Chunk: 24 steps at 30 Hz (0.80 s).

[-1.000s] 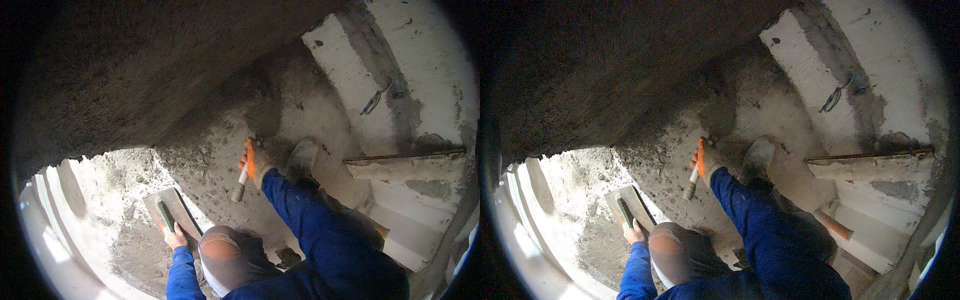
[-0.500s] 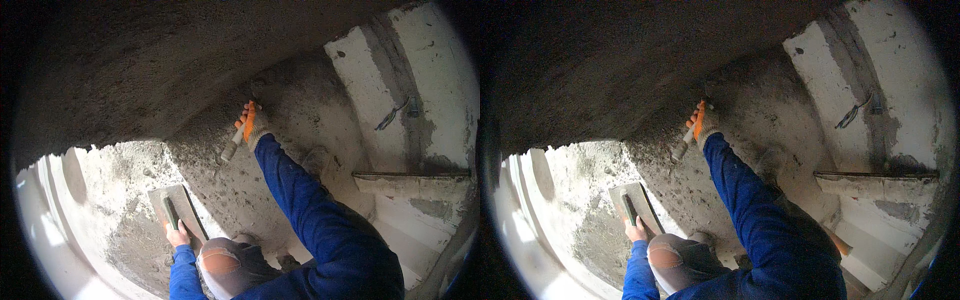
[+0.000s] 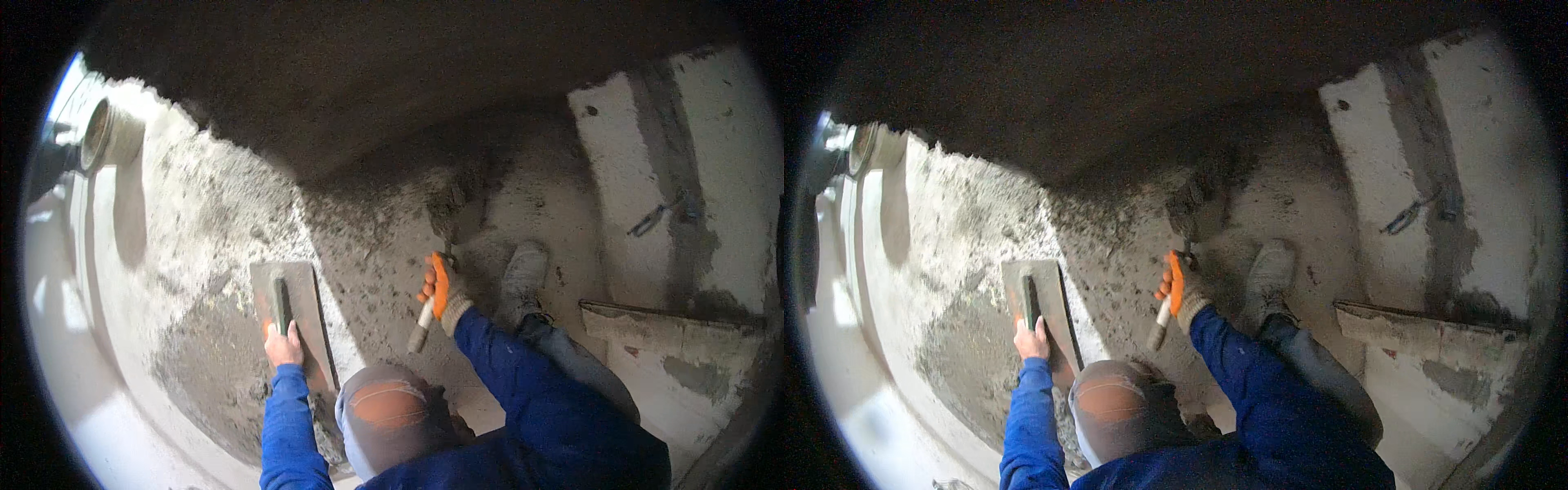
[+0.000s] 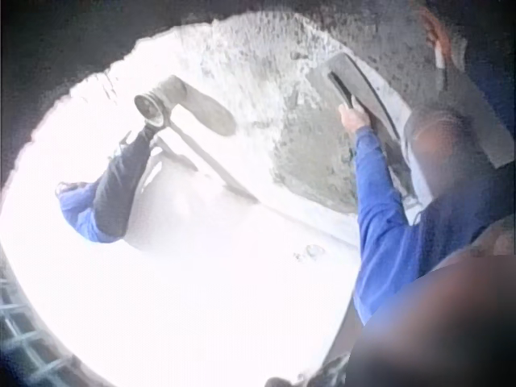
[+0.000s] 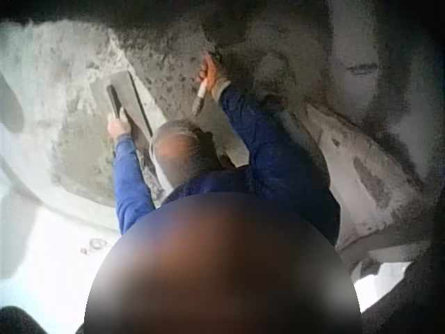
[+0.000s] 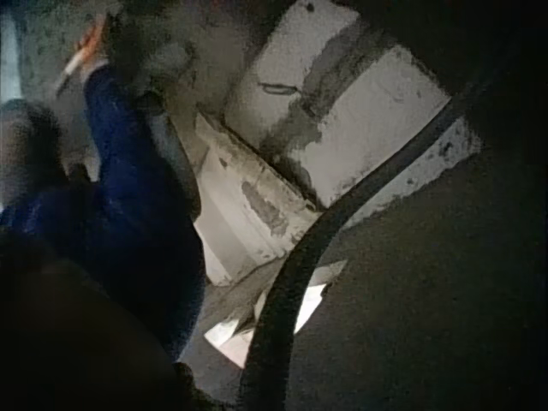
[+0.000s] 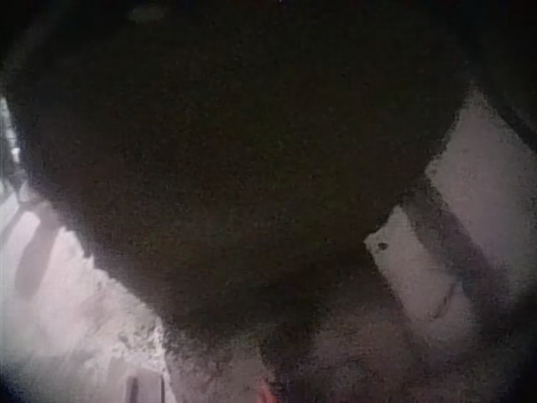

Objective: The person scoops wet plaster from a pile on the floor using a trowel and applies it to a wall section. They then use a large rectangular float to smooth and level the plaster on the wall surface.

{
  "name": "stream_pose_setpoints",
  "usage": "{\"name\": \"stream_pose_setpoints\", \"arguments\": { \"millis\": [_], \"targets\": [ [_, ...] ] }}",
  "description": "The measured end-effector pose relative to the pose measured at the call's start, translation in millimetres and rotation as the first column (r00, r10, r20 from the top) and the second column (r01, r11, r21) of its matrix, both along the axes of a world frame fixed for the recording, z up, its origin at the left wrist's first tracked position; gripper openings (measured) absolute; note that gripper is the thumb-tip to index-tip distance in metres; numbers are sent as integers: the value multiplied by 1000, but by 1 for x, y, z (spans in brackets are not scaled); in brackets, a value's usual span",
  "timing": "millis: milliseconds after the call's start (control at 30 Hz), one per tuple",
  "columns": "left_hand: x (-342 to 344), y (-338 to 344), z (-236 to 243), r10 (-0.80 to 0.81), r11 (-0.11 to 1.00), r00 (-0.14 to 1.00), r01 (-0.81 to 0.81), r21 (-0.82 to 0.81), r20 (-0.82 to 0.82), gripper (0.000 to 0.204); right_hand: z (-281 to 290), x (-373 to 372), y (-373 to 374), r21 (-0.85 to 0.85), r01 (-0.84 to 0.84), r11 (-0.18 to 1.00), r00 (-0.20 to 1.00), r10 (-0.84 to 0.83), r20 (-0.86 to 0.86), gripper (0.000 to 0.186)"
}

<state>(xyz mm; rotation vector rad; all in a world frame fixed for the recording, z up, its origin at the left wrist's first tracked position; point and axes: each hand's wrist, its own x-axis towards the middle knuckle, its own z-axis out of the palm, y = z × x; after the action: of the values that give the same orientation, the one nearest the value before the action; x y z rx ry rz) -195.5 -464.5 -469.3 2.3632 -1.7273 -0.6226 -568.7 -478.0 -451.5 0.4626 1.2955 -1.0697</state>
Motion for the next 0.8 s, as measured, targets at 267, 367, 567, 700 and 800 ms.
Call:
{"name": "stream_pose_setpoints", "arguments": {
  "millis": [267, 367, 567, 700, 800],
  "targets": [
    [19, 1, 70, 247, 955, 963, -261, -140, -109, 36, 5, 13, 59, 29, -694, 719, 708, 690, -148, 37],
    [62, 9, 144, 376, 886, 923, -330, -326, 88, 37, 11, 31, 46, 61, -875, 480, 471, 874, -115, 42],
    [129, 14, 268, 674, 598, 733, -615, -514, -94, 35, 44, 122, 11, 129, -838, -531, -452, 541, -709, 46],
    [134, 18, 271, 628, 567, 745, -636, -523, -225, 36, 48, 137, 15, 65, -933, -354, -265, 554, -789, 49],
    [132, 17, 240, 664, 658, 743, -633, -409, -82, 37, 21, 86, 17, 86, -953, -291, -244, 566, -787, 46]
  ]
}}
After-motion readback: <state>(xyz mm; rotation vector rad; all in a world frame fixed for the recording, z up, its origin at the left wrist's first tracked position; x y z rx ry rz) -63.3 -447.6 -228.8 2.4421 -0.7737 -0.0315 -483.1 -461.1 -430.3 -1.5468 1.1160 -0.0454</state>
